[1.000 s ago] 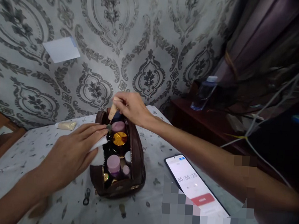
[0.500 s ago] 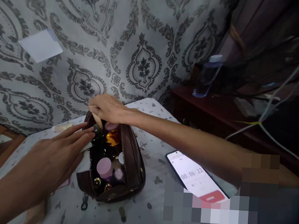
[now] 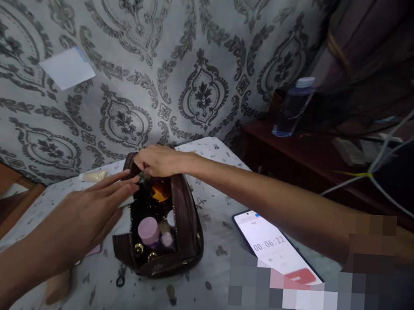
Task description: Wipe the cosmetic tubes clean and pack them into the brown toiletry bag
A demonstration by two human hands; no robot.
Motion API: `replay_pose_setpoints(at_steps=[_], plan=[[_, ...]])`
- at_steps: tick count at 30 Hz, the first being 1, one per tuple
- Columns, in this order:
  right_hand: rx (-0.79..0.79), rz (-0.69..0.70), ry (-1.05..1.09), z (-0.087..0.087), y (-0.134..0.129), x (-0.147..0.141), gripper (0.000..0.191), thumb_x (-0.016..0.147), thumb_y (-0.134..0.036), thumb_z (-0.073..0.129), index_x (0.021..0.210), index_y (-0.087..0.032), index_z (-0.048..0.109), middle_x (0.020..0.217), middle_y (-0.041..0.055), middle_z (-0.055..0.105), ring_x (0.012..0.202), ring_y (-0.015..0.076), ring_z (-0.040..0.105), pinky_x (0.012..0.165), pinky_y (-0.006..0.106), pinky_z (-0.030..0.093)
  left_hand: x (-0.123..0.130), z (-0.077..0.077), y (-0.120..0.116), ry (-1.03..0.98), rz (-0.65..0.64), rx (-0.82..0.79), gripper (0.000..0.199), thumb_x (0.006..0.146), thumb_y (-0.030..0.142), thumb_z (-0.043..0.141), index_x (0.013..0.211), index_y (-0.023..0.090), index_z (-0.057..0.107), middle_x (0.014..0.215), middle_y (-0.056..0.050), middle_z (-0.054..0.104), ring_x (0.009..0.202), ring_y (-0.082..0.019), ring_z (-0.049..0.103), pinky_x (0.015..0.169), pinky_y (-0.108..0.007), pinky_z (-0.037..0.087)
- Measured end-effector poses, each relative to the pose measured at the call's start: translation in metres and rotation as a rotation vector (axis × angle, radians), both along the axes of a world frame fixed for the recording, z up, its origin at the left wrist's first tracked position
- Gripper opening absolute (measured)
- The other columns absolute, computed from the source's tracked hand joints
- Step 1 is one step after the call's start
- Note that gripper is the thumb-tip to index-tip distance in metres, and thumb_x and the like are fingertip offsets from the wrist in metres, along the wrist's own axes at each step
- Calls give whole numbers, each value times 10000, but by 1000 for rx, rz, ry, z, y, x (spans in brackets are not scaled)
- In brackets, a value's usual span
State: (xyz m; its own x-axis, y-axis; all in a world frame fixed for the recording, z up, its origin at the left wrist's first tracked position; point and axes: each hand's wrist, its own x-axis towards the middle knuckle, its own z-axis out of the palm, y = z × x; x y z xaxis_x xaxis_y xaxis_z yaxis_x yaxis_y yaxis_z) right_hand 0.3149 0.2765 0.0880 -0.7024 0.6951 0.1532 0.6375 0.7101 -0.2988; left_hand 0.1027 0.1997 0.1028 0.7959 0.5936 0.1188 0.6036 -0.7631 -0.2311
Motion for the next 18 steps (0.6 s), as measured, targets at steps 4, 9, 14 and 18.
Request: replay_pose_setpoints(at_steps=[4,9,14,18], plan=[[-18,95,8,0,10,2,128,813,-35,605,791,-124,695,751,13,625,701,125,496,604,244,308,-1,-2,-1,-45,18,-33,427,964,257,381,1337,257,590,1430,-52,614,1324,-277,574,945,-420,600],[-130,265,13,3,17,6,234,737,45,518,615,-118,632,507,-58,446,552,87,388,561,244,279,-4,-5,-1,-58,-11,-45,397,985,229,369,1327,243,570,1427,-56,613,1360,-261,539,1003,-402,567],[-104,195,49,1,16,2,207,748,16,531,638,-113,648,498,-68,421,530,78,373,546,243,268,-2,-3,-2,-51,-35,-59,394,994,210,339,1318,222,563,1392,-68,636,1393,-256,502,1043,-414,539],[-176,223,51,3,16,5,170,771,-14,552,768,-97,700,534,-60,519,545,85,438,562,234,305,-2,-2,-3,-54,-9,-107,408,987,188,356,1344,232,548,1431,-60,606,1408,-242,483,1065,-417,525]])
